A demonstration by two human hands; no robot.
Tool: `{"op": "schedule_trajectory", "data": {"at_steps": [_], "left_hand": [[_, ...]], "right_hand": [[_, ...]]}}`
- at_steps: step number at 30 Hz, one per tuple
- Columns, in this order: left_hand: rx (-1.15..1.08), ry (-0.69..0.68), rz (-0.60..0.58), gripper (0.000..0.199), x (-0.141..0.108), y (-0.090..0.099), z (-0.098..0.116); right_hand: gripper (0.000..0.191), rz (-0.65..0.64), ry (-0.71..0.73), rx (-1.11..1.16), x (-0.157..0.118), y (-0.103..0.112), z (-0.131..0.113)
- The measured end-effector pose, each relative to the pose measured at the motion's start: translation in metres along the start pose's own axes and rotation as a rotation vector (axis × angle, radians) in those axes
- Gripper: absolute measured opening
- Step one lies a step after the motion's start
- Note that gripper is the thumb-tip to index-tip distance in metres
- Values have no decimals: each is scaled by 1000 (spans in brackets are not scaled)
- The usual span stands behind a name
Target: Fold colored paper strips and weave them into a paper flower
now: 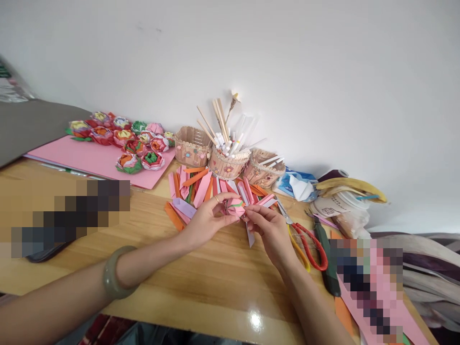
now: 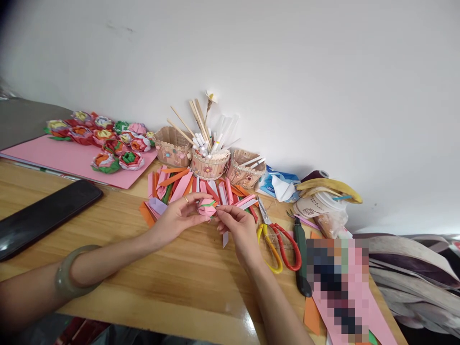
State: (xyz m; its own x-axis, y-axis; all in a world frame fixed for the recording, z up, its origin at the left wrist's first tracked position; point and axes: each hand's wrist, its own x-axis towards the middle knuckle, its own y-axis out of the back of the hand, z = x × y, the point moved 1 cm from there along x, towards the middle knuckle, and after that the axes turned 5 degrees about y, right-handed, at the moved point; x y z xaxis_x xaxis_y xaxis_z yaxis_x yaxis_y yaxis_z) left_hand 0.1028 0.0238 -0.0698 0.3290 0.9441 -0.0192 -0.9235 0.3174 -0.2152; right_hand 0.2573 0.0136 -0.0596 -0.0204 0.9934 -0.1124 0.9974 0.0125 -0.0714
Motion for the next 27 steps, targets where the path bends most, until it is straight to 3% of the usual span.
{"op": "schedule_trajectory", "data": {"at_steps": [8,14,22,27], "left_hand": [[56,161,-7,51,-2,1,-1],[42,73,-47,47,0,1,-2],[37,105,-56,44,2,3,-8],[33,76,-25,38,3,3,-9]], "right_hand": [[20,-20,-51,107,2,1,-1],[17,-135,-134,124,5,4,2],[19,-85,10,-153,1,-1,1],[17,-88,2,-185,0,-3,-1]]}}
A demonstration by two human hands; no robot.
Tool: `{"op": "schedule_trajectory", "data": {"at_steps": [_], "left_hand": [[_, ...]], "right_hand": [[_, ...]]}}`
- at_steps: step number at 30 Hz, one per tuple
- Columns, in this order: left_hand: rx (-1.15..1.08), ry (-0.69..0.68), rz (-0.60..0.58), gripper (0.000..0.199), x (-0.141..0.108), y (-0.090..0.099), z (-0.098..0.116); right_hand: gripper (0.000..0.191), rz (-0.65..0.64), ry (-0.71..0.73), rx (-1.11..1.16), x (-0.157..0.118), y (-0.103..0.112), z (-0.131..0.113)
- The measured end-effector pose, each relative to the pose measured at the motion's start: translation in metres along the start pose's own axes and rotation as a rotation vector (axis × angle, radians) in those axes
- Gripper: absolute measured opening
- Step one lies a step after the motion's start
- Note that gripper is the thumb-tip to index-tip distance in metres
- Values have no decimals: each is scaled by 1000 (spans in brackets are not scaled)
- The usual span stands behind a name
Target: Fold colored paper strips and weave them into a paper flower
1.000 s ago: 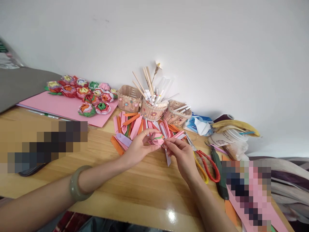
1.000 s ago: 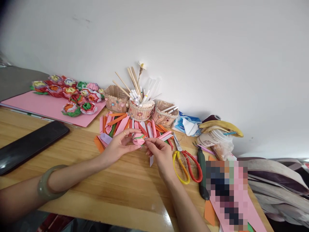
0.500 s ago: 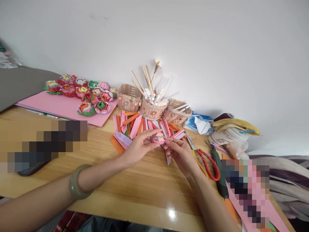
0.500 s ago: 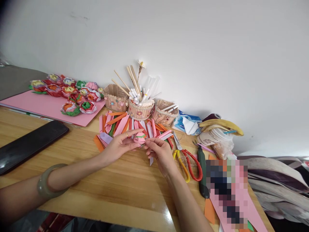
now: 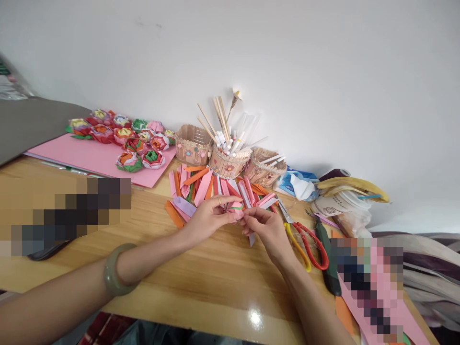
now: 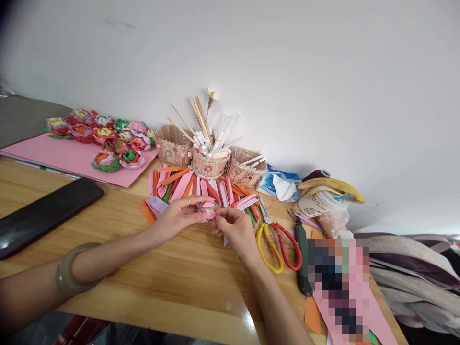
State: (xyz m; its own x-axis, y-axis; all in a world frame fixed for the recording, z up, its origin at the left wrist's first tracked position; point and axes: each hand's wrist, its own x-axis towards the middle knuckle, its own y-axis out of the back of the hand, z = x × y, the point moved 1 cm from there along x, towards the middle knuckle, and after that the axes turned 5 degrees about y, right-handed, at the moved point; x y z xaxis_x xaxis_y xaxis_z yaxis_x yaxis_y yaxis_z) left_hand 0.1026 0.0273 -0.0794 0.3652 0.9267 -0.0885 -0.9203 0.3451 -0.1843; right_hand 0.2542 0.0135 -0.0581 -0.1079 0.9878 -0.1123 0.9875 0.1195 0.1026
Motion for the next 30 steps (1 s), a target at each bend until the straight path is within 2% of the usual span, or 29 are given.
{"op": "schedule_trajectory", "data": {"at_steps": [4,9,11,16,20,23,30], "left_hand": [[21,-20,3,37,0,0,-1],[189,-117,78,31,1,4,-3],[215,-139,94,30,1,5,-2],[160,-126,90,29,0,3,7],[117,-120,62,31,-1,2,8],[122,-132,51,31,-1,3,5],[189,-157,68,30,1,4,-1]], "right_hand": [[17,-16,2,-28,0,0,1],[13,66,107,-196,-1,-1,5],[14,49,91,-116,-1,-1,5],[17,-78,-48,291,2,4,6],[20,-113,-130,368,5,6,9],[22,-105,-146,322,6,6,11],[21,-120,-7,43,5,6,6]]}}
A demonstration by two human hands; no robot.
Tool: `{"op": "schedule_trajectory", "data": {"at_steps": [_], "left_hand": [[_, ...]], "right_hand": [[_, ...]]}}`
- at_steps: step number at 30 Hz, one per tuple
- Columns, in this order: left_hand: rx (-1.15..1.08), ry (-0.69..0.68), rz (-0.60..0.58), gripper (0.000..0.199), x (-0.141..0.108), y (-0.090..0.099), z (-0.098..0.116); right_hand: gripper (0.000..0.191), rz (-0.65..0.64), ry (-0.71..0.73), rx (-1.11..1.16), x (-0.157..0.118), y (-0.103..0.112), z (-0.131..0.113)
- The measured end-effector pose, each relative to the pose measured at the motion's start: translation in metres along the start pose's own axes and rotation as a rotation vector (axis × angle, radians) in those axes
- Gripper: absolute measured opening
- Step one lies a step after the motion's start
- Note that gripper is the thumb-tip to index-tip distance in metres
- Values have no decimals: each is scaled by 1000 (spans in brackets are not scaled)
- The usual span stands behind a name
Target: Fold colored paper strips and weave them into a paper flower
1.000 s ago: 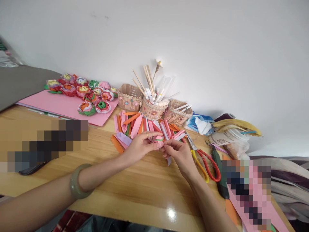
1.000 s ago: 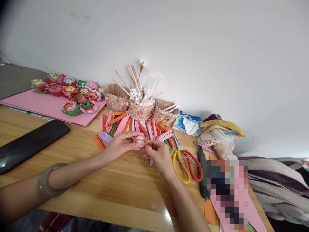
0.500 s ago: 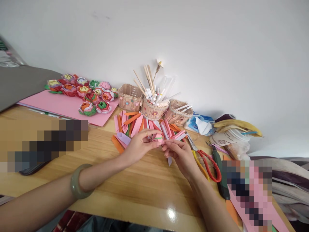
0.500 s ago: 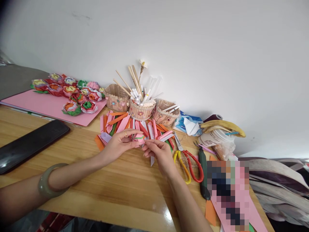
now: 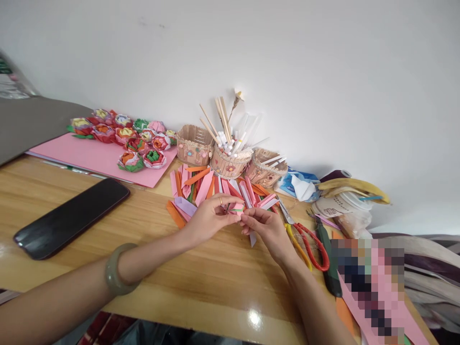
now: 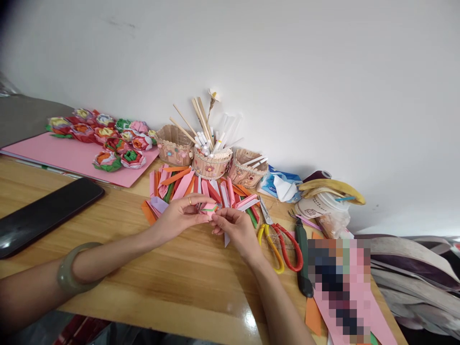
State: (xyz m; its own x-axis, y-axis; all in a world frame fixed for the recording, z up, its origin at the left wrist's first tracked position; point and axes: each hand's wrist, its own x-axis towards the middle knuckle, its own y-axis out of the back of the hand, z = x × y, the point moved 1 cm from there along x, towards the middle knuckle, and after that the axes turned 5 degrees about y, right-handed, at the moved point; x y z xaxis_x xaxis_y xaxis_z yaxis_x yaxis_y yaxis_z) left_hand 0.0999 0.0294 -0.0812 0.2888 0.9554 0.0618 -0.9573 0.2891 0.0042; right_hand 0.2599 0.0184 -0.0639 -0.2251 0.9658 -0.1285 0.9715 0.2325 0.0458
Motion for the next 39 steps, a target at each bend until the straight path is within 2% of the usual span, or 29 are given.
{"op": "schedule_trajectory", "data": {"at_steps": [6,13,28,35,39], "left_hand": [[-59,46,-43,31,1,0,3],[-127,82,-71,33,2,2,6],[-246,177,-122,35,1,0,10],[-144,43,-98,32,2,0,4],[-175,99,-100,32,2,0,6]], "right_hand": [[21,-33,34,-26,-1,2,-5],[20,-72,-1,32,-2,3,-8],[21,-26,-37,95,0,4,-6],[21,36,10,62,0,1,-2],[21,17,23,84,0,1,-3]]}}
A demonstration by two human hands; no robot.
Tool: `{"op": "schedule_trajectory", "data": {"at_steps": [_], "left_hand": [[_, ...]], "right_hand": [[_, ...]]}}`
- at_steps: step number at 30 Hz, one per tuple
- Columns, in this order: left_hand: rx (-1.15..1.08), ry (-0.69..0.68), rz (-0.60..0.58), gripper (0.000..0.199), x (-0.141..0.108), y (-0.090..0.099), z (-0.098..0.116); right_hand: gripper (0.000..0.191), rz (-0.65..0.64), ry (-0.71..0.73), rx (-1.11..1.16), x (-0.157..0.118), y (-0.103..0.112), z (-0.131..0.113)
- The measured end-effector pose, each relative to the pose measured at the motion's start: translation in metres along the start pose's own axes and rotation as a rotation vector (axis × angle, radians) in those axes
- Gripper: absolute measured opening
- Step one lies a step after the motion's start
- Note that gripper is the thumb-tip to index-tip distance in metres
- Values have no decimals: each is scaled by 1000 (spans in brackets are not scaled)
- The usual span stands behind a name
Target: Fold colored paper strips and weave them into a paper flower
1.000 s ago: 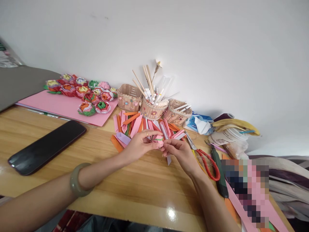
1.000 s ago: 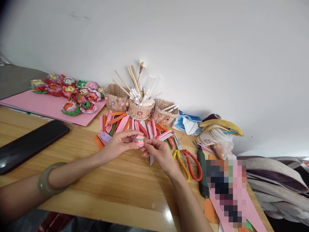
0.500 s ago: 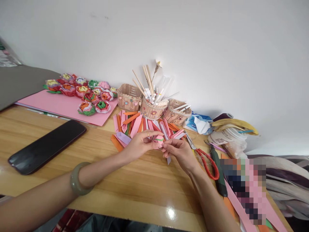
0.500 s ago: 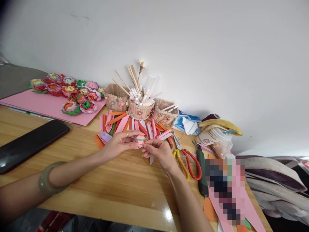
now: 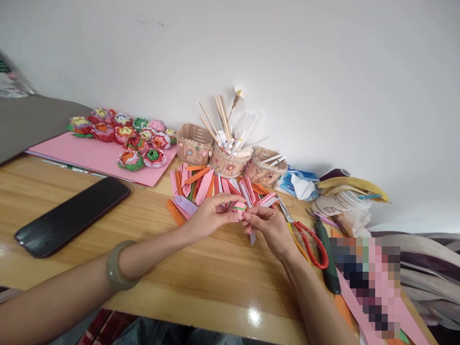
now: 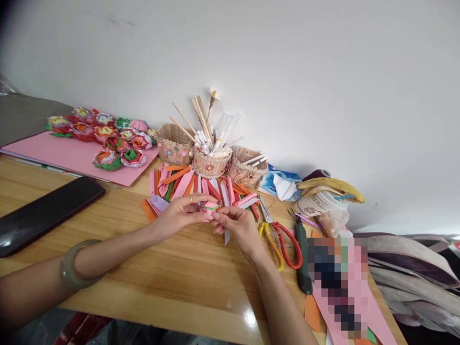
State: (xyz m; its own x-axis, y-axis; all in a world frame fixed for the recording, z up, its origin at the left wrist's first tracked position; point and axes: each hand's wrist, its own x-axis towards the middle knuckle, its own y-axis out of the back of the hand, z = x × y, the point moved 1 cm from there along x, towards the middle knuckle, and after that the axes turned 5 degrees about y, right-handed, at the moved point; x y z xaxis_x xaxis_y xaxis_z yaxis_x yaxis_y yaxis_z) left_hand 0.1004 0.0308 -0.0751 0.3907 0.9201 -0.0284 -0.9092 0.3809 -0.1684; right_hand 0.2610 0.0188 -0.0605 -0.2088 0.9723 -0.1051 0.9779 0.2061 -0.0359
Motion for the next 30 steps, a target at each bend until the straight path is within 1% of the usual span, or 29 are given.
{"op": "schedule_trajectory", "data": {"at_steps": [3,6,10,13,15,18,21,24,30], "left_hand": [[-30,20,-9,32,0,0,2],[27,-22,16,33,0,1,2],[112,-102,20,30,-1,1,-2],[138,-133,10,29,-2,0,-4],[137,-138,12,30,-2,0,-4],[130,-145,41,29,-1,1,-1],[132,-153,61,30,-1,2,0],[136,-146,46,31,-2,1,-2],[117,-123,14,32,-2,0,-6]], "right_hand": [[23,-43,-10,44,-1,1,-2],[21,-61,-43,64,-1,2,-2],[21,-37,-60,57,0,0,1],[22,1,-49,59,1,0,4],[21,4,-31,62,1,1,5],[23,-31,-10,96,0,1,4],[20,-56,-36,134,-1,1,2],[19,-42,-61,115,0,0,2],[21,-23,-47,38,1,-1,3]]}}
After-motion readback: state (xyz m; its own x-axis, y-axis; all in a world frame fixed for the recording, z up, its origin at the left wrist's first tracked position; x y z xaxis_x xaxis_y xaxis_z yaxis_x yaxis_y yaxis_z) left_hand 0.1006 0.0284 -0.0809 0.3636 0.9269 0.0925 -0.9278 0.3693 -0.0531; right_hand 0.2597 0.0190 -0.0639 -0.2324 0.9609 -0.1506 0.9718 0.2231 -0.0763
